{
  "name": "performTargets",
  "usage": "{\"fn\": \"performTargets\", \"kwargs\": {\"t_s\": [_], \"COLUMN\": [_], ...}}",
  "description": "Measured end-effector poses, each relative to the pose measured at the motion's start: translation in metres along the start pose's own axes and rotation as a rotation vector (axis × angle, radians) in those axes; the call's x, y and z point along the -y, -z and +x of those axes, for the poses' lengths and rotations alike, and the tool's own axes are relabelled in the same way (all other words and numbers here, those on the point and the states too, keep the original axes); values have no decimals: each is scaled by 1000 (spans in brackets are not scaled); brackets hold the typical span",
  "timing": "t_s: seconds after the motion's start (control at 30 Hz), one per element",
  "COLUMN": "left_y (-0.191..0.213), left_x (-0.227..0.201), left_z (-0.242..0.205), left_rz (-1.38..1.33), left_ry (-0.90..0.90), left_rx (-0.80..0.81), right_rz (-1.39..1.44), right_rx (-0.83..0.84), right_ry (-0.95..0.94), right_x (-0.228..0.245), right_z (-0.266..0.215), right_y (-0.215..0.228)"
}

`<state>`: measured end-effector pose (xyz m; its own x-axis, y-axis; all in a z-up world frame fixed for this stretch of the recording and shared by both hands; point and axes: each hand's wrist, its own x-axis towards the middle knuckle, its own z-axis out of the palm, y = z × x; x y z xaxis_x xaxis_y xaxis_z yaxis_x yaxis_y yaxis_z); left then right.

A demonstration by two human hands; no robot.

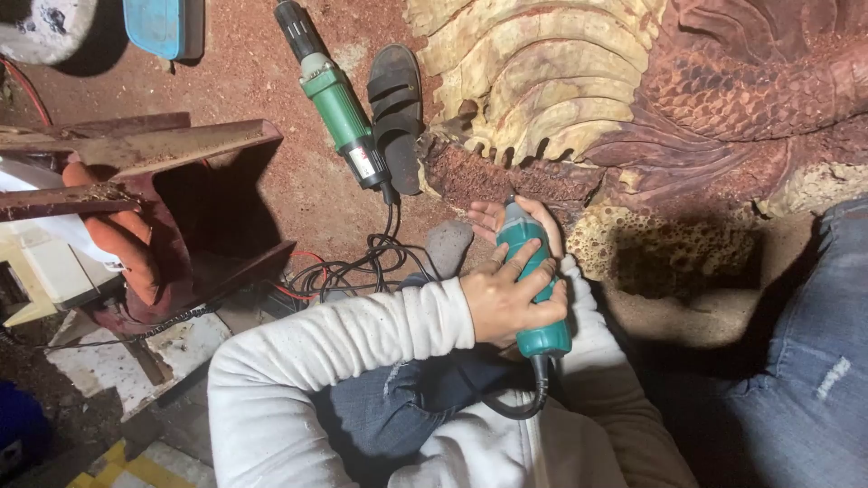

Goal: Using handheld rotary carving tools to add fine texture and detail to a large wooden sculpture.

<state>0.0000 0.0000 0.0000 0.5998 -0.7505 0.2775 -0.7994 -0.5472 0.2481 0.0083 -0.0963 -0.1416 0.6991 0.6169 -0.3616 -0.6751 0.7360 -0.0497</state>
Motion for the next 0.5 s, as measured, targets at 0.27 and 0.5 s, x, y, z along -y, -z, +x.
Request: {"fn": "performTargets", "kwargs": {"t_s": [0.27,0.5], "left_y": [18,41], "left_x": [19,56], "left_z": [-22,-42], "left_rz": [-50,-260], "left_ry": [-81,-126], "left_rx": [-17,-150], "right_rz": [-52,-235], "right_rx": [-88,-305], "right_ry": [49,82], "right_x": [-7,-23], "right_z": [3,16], "right_y": [-3,-25]}}
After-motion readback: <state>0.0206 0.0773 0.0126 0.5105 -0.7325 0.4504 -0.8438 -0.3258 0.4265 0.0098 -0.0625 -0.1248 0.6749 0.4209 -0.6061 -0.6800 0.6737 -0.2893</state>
